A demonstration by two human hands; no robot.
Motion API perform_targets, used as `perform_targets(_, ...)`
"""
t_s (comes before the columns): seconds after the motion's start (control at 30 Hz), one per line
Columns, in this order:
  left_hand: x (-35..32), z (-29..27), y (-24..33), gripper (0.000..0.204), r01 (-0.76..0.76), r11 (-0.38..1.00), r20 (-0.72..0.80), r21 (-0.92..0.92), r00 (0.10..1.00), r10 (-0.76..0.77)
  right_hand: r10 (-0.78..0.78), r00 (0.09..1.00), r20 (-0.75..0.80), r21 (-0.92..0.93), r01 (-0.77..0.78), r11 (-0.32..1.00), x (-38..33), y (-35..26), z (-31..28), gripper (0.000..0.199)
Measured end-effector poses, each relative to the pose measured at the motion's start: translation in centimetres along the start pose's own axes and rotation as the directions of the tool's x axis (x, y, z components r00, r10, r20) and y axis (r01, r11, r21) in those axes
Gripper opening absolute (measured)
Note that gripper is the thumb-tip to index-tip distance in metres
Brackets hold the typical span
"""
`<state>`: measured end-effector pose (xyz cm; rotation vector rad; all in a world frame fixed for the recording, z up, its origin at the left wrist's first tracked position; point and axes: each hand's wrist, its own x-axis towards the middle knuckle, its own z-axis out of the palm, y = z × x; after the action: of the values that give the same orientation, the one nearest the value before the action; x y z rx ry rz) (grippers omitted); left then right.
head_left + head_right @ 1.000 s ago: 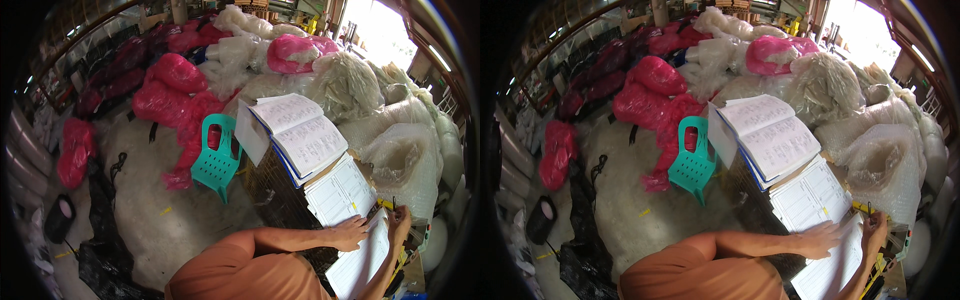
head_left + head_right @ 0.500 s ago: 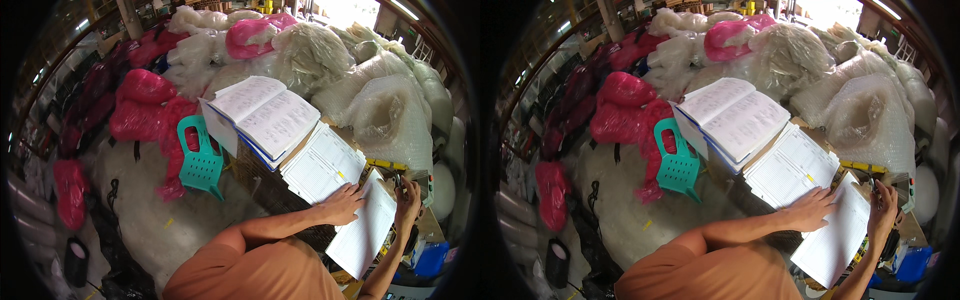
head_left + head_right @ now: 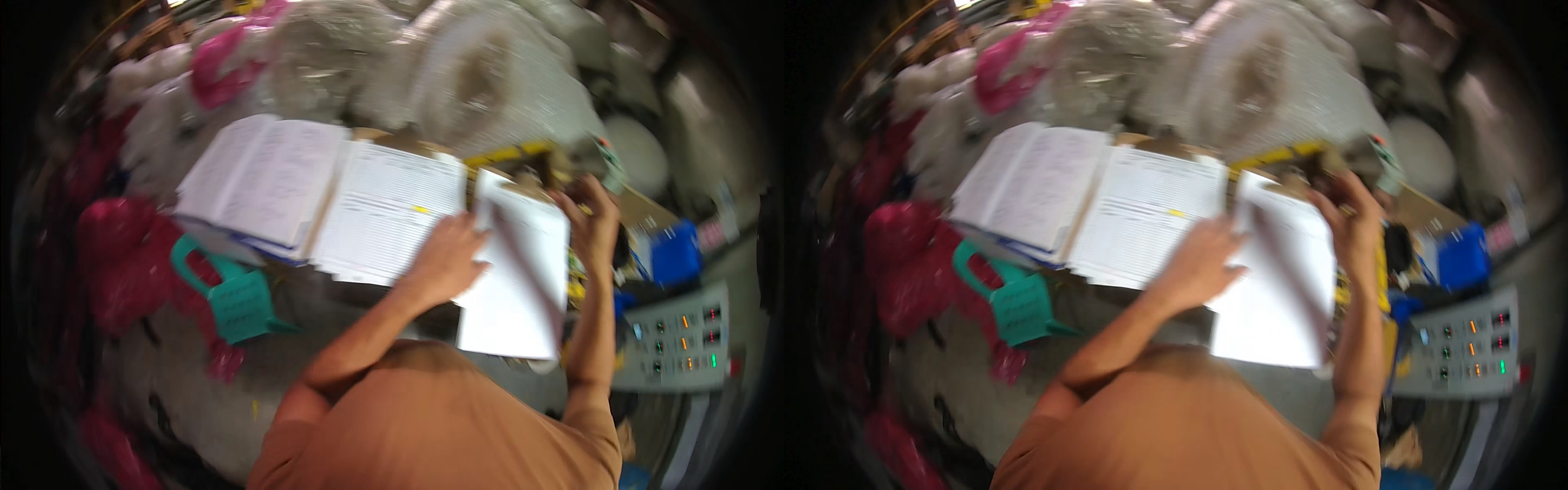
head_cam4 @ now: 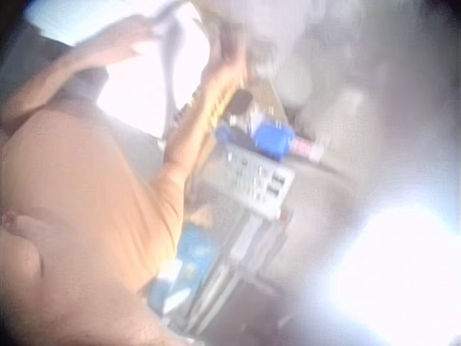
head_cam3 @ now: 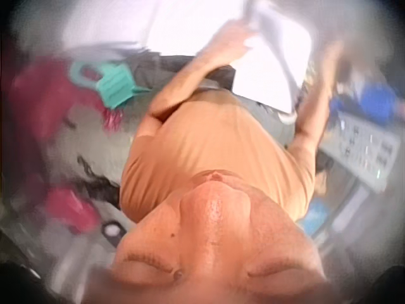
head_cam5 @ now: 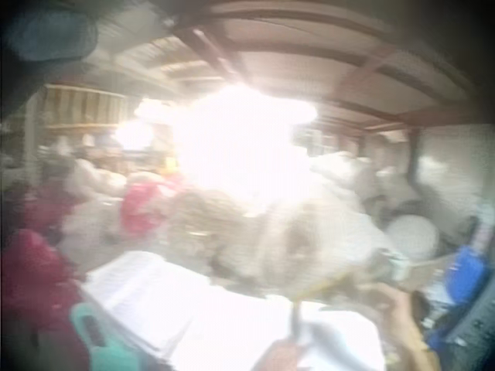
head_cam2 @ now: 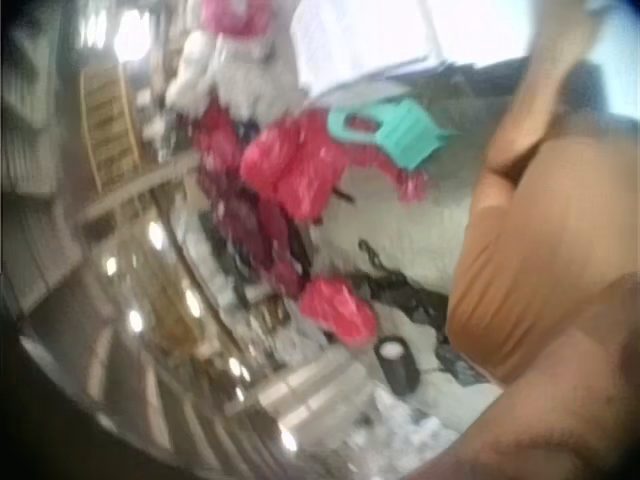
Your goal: The person loads black mesh material into a blue industrial machine, then flips through a stack of documents on a nearby table. They return to the machine to load white foam blocks into the hopper.
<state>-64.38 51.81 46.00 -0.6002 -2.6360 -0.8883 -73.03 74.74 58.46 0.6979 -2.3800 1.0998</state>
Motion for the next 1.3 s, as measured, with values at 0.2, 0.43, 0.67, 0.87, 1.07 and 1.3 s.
perform_targets(0.2, 0.1, -0.4, 0.9, 0.059, 0.083, 0.995, 0.071, 0.054, 0.994, -0.087, 0.143, 0.989, 0.031, 0.325, -0.145, 0.934, 0.2, 2.0, 1.2, 0.022)
perform_targets(0.43, 0.0, 0.1, 0.7, 0.058, 0.070, 0.996, 0.066, 0.062, 0.995, -0.074, 0.249, 0.939, 0.236, 0.516, -0.338, 0.787, -0.4, 5.2, 4.4, 0.015)
perform_targets(0.67, -0.1, 0.1, 0.6, 0.059, 0.064, 0.995, 0.059, 0.079, 0.996, -0.069, 0.320, 0.916, 0.242, 0.603, -0.400, 0.690, -1.2, 8.1, 8.4, 0.023)
perform_targets(0.87, 0.0, -0.1, 0.6, 0.059, 0.080, 0.994, 0.111, 0.070, 0.990, -0.088, 0.258, 0.959, 0.113, 0.276, -0.280, 0.919, -0.6, 8.4, 7.1, 0.017)
perform_targets(1.07, -0.2, 0.2, 0.2, 0.064, 0.094, 0.994, 0.077, 0.057, 0.992, -0.098, 0.020, 0.997, 0.075, -0.316, 0.005, 0.949, 1.2, 3.3, 3.4, 0.020)
perform_targets(1.3, -0.1, 0.1, 0.5, 0.069, 0.103, 0.995, 0.084, 0.020, 0.991, -0.104, 0.310, 0.950, -0.027, -0.212, -0.309, 0.927, -4.6, 5.8, -1.8, 0.017)
